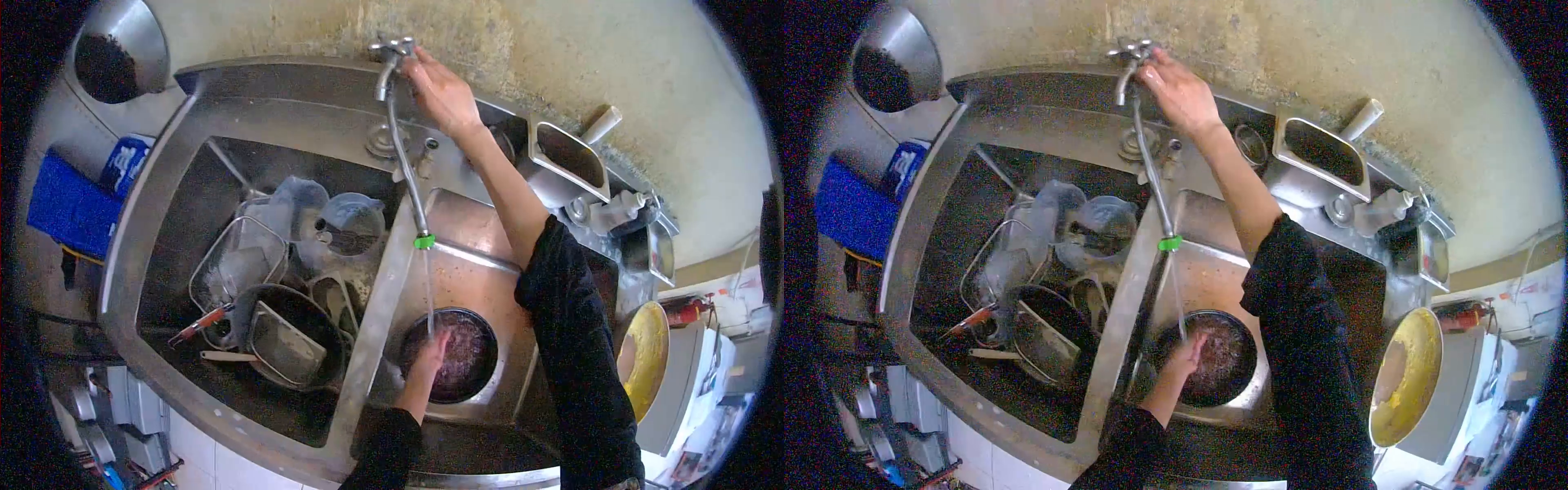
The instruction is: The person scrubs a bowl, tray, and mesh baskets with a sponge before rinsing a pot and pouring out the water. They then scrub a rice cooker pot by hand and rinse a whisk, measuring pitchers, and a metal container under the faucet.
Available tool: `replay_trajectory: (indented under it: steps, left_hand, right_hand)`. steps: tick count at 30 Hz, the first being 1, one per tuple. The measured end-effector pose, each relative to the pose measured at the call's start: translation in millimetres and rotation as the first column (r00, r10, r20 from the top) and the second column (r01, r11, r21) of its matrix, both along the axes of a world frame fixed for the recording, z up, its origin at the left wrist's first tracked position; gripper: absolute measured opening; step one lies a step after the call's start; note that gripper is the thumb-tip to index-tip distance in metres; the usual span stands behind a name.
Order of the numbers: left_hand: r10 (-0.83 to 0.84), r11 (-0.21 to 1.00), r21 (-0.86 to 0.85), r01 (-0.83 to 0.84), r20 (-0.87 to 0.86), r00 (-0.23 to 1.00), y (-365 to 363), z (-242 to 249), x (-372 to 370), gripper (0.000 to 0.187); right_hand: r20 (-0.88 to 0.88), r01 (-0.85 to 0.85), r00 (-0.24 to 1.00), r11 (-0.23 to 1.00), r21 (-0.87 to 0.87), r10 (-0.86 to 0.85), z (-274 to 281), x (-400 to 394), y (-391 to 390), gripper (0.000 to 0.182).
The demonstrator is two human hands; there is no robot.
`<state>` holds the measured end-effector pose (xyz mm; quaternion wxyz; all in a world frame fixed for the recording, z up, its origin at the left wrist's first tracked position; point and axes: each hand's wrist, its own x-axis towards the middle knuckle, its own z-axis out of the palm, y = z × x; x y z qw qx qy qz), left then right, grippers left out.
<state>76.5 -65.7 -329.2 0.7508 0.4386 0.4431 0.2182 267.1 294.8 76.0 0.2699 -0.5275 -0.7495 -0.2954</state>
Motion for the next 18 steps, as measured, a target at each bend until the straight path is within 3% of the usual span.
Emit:
replay_trajectory:
  steps: [1,4,5,6,7,10,11,12,13,14,15,16,17,18]
  left_hand:
    - [-0.096,0.979,0.169,0.111,-0.093,0.991,6,0,2,0.041]
    - [0.057,0.998,0.016,-0.056,-0.011,0.998,1,-4,0,0.031]
    - [0.156,0.920,-0.369,-0.132,0.037,0.987,13,22,-12,0.026]
    - [0.268,0.699,-0.695,-0.166,0.039,0.963,29,58,-21,0.023]
    - [0.370,0.373,-0.915,-0.155,-0.007,0.929,41,98,-25,0.020]
    - [0.349,0.716,-0.620,-0.320,-0.079,0.934,45,210,-29,0.024]
    - [0.245,0.898,-0.318,-0.303,-0.209,0.947,49,226,-19,0.035]
    - [0.264,0.963,0.144,-0.228,-0.340,0.903,50,220,-16,0.037]
    - [0.336,0.829,0.558,-0.048,-0.427,0.839,54,206,-16,0.039]
    - [0.435,0.526,0.829,0.191,-0.455,0.777,59,189,-17,0.042]
    - [0.325,0.592,0.773,0.228,-0.488,0.810,67,167,-19,0.043]
    - [0.208,0.649,0.711,0.271,-0.509,0.835,80,144,-19,0.045]
    - [0.092,0.697,0.643,0.318,-0.519,0.850,87,131,-16,0.047]
    - [-0.070,0.818,0.446,0.363,-0.550,0.832,95,152,-8,0.042]
  right_hand:
    - [0.054,-0.068,0.996,0.996,0.062,0.065,0,5,2,0.023]
    - [-0.183,0.169,0.944,0.882,-0.441,-0.273,23,-9,-16,0.040]
    - [-0.355,0.056,0.910,0.911,-0.408,-0.214,14,-1,-8,0.057]
    - [-0.516,-0.026,0.837,0.928,-0.371,-0.183,9,-2,-7,0.057]
    - [-0.659,-0.097,0.738,0.944,-0.316,-0.144,6,-2,-4,0.057]
    - [-0.871,-0.166,0.473,0.958,-0.235,-0.132,10,-13,-29,0.053]
    - [-0.905,-0.172,0.395,0.956,-0.239,-0.156,7,-22,-52,0.051]
    - [-0.870,-0.170,0.485,0.985,0.009,0.092,-1,-29,-92,0.044]
    - [-0.862,-0.179,0.507,0.978,-0.112,-0.006,-14,-34,-141,0.033]
    - [-0.873,-0.237,0.466,0.931,-0.277,-0.141,-25,-39,-199,0.018]
    - [-0.923,-0.426,0.329,0.842,-0.332,-0.198,-43,-41,-257,0.011]
    - [-0.900,-0.394,0.358,0.833,-0.388,-0.250,-94,-47,-308,0.011]
    - [-0.808,-0.345,0.531,0.805,-0.483,-0.257,-120,-49,-357,0.011]
    - [-0.685,-0.379,0.645,0.637,-0.672,-0.339,-163,-55,-409,0.018]
